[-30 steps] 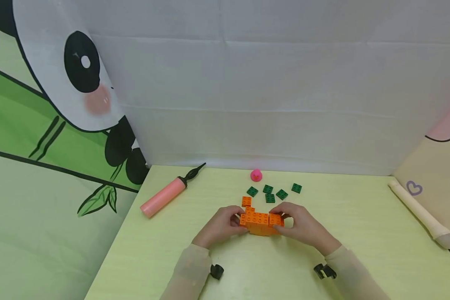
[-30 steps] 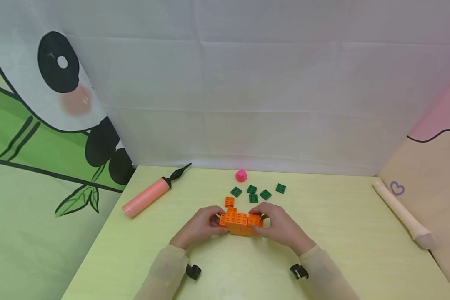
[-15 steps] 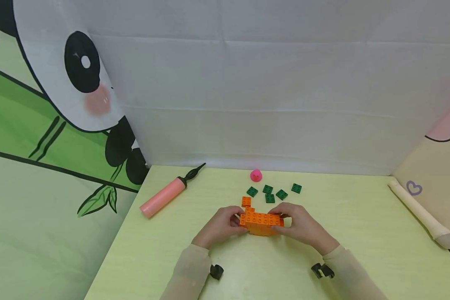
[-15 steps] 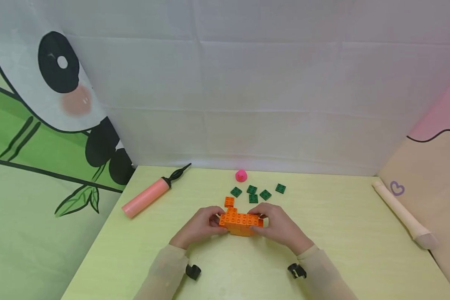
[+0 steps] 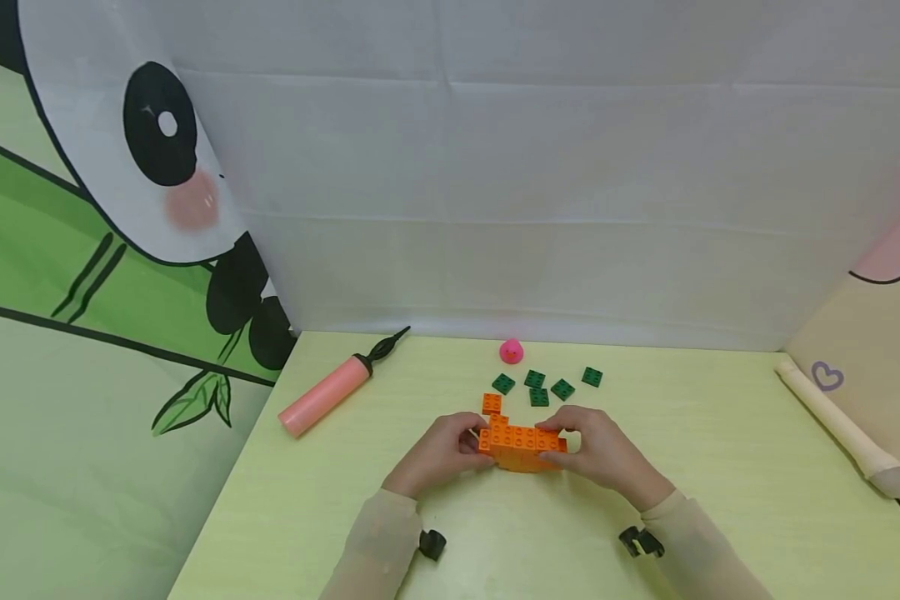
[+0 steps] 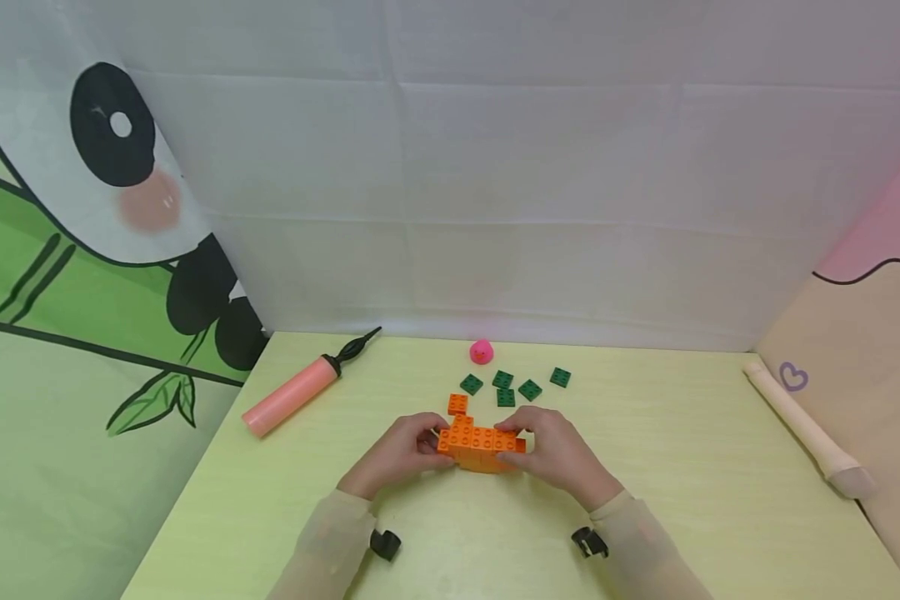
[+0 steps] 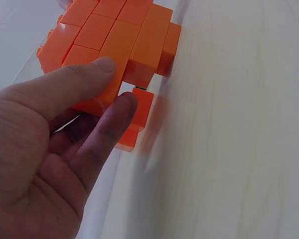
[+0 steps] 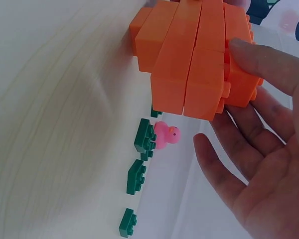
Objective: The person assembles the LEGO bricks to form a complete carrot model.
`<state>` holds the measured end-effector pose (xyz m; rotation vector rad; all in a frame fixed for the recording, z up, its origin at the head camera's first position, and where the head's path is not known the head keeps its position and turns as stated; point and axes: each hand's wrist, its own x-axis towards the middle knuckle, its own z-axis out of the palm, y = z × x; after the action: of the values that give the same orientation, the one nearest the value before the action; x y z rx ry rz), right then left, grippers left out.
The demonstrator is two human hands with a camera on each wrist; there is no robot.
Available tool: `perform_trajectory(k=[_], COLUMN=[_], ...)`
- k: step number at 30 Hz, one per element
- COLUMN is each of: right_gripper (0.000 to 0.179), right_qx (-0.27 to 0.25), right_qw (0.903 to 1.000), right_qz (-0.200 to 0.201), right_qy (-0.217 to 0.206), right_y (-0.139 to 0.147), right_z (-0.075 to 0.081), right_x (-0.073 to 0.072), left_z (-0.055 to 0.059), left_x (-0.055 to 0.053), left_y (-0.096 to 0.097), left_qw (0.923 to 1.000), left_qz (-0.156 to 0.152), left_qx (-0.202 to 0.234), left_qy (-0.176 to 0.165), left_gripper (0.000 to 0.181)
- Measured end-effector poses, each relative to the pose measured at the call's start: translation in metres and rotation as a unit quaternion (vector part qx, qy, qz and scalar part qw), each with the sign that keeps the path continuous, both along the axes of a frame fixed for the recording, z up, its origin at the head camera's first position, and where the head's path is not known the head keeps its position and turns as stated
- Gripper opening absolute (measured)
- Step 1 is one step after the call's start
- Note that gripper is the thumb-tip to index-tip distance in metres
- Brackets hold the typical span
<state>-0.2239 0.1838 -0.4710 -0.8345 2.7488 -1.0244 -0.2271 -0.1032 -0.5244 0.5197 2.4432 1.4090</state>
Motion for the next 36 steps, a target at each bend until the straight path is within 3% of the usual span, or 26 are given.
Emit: perform_trajectory(k=[11,19,36], right_gripper=[0.035,0.035,0.031], right_qx=[0.013,0.033,0.029], right_qw=[0.9994,0.9992,0.9958], right_qz=[-0.030,-0.023,-0.070], right_qy=[-0.013,-0.007,-0.051], right_y=[-0.006,-0.010,-0.015], right_z=[0.000,0.005,0.008], right_x=[-0.001,-0.003,0.001], left_z=[0.000,0.001,0.004], left_x=[-0.002,0.000,0.001], left_y=[-0.001,-0.001,0.000], left_qw=[1.0000,1.0000,0.9999], left_qz=[0.002,0.005,0.002], left_qx=[0.000,-0.005,-0.011], left_qy=[-0.003,-0.004,-0.001], left_gripper=[0.032,0.033,0.031])
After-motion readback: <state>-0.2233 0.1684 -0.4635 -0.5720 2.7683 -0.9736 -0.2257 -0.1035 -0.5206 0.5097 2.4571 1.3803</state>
